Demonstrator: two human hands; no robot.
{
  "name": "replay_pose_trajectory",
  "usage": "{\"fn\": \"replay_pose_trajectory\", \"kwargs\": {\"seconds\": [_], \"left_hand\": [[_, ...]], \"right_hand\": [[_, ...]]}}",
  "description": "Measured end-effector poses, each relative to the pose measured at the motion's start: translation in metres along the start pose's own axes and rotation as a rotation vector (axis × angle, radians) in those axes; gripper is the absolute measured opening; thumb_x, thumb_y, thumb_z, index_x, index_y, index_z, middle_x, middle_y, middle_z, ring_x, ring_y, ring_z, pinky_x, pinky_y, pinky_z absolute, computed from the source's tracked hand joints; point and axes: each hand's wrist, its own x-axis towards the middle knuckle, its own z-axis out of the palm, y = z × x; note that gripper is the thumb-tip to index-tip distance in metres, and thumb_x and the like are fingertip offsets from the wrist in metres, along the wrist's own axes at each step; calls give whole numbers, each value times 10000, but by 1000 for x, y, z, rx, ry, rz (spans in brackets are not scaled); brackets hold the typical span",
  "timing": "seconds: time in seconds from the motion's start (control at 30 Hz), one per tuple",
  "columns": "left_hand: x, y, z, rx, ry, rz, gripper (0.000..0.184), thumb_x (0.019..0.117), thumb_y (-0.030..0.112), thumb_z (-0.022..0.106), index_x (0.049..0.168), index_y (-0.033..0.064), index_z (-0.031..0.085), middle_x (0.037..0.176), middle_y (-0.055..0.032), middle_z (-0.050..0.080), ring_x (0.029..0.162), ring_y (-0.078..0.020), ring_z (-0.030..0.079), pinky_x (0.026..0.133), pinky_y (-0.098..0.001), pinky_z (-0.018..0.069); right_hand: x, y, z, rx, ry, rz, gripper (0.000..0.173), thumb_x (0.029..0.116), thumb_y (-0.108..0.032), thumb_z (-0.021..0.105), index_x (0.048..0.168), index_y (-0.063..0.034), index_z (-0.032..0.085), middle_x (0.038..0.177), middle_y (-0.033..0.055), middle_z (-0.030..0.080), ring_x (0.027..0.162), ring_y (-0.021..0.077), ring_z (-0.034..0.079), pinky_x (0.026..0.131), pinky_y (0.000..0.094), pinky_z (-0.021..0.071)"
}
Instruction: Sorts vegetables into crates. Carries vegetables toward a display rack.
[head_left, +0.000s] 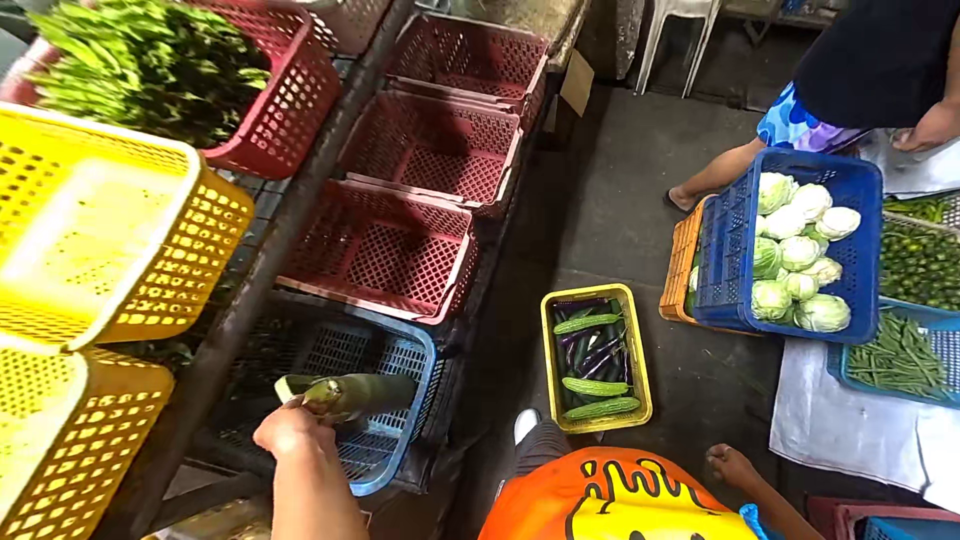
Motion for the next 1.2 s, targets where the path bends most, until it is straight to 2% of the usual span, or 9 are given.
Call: {"fn": "replay_pose_trajectory", "kwargs": {"seconds": [0.13,0.33,0.53,0.67,0.87,0.93,1.0,1.1,1.2], "left_hand": [[-13,19,-13,87,-30,119,155,1013,120,527,1124,25,580,779,5,482,566,-68,460,541,-250,438],[-30,63,-15,170,-94,174,88,1016,136,564,1043,55,587,689,52,485,509,-24,449,476,-194,394],[-30,99,-16,333,-126,267,243,1026,167,553,1152,-28,625,875,-60,562,685,-94,496,677,-310,456],[-15,112,-17,325,-128,239,215,1033,177,565,1115,-7,642,812,-40,554,639,-93,489,631,-302,450],[4,105,-5,299,-188,191,192,1024,129,579,1108,-22,661,860,-92,601,705,-141,532,697,-350,474],[9,104,-2,326,-209,195,187,1024,126,582,1101,-22,667,883,-111,625,743,-163,560,736,-379,487],[14,104,-4,350,-228,204,174,1023,133,585,1073,-12,668,853,-96,615,712,-153,554,712,-368,484],[8,123,-7,373,-299,255,158,1006,140,619,1043,-4,673,856,-91,634,732,-152,582,722,-370,498],[-8,162,-11,388,-382,374,123,951,120,699,1017,16,694,875,-102,679,799,-173,642,767,-417,533]], "right_hand": [[6,-1,-9,-34,-8,17,397,1066,-154,549,1410,40,513,1348,288,598,1163,388,657,1006,514,526],[-11,-59,-14,5,28,-43,409,1074,-170,536,1430,28,501,1354,270,600,1152,372,664,997,514,532],[-34,-117,-1,-32,13,-121,408,1073,-146,538,1421,63,505,1353,306,596,1206,410,635,1043,531,500],[-32,-146,0,-62,13,-133,416,1065,-121,545,1422,86,493,1377,324,570,1233,414,619,1062,523,486],[-21,-191,-2,-69,48,-167,416,1049,-109,555,1408,92,493,1329,326,593,1135,417,659,989,549,526],[-30,-216,-5,-119,46,-170,415,1060,-123,548,1419,79,495,1337,314,596,1158,404,654,1016,535,509],[-40,-243,-6,-183,50,-178,415,1066,-137,541,1423,69,496,1322,305,604,1154,389,649,1022,524,497],[-44,-273,-7,-210,65,-209,410,1062,-153,556,1413,55,520,1308,293,624,1155,392,659,1026,532,504],[-40,-290,-6,-221,63,-221,406,1062,-157,556,1416,39,523,1303,279,630,1144,383,662,1012,525,514]]}}
